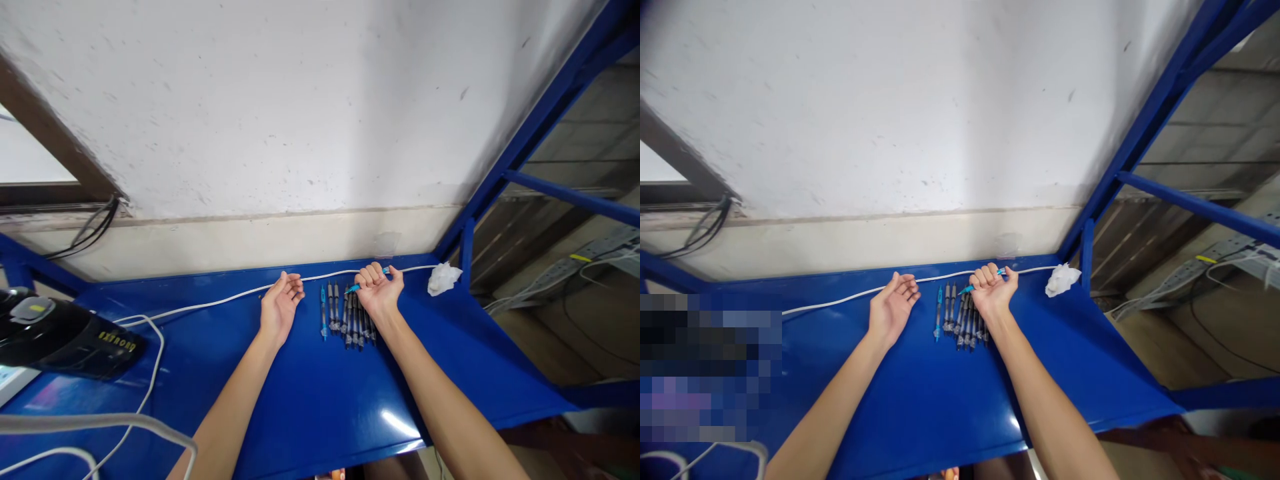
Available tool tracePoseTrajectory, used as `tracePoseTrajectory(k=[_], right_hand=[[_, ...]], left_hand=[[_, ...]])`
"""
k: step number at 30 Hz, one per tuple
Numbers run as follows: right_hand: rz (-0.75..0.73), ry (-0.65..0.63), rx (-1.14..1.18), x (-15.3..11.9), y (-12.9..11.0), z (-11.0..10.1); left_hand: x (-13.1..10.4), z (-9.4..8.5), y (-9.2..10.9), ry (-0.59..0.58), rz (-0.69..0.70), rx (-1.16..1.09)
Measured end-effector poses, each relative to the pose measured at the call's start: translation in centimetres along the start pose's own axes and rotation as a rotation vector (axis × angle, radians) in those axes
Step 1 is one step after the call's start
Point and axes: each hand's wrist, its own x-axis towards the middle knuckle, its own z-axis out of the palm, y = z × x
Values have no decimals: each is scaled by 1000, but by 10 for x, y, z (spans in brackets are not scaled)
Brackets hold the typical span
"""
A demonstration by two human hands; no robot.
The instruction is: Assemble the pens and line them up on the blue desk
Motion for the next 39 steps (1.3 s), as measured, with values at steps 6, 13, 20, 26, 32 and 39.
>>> tracePoseTrajectory(k=[6, 13, 20, 26, 32, 39], right_hand=[[25, -30, -120, 7, -2, 7], [24, 10, -416, -17, -15, 12], [-414, -176, -1712, -93, -63, -52], [-425, -275, -2225, -126, -67, -73], [-407, -365, -2147, -138, -67, -63], [-337, -351, -1513, -199, -121, 42]], left_hand=[[4, -2, -1, -28, 12, 2], [5, -4, -1, -51, 28, 50], [2, -4, -3, -85, 51, 76], [-2, -5, -3, -101, 74, 119], [-7, -5, 0, -95, 90, 159], [-6, -8, 0, -117, 97, 201]])
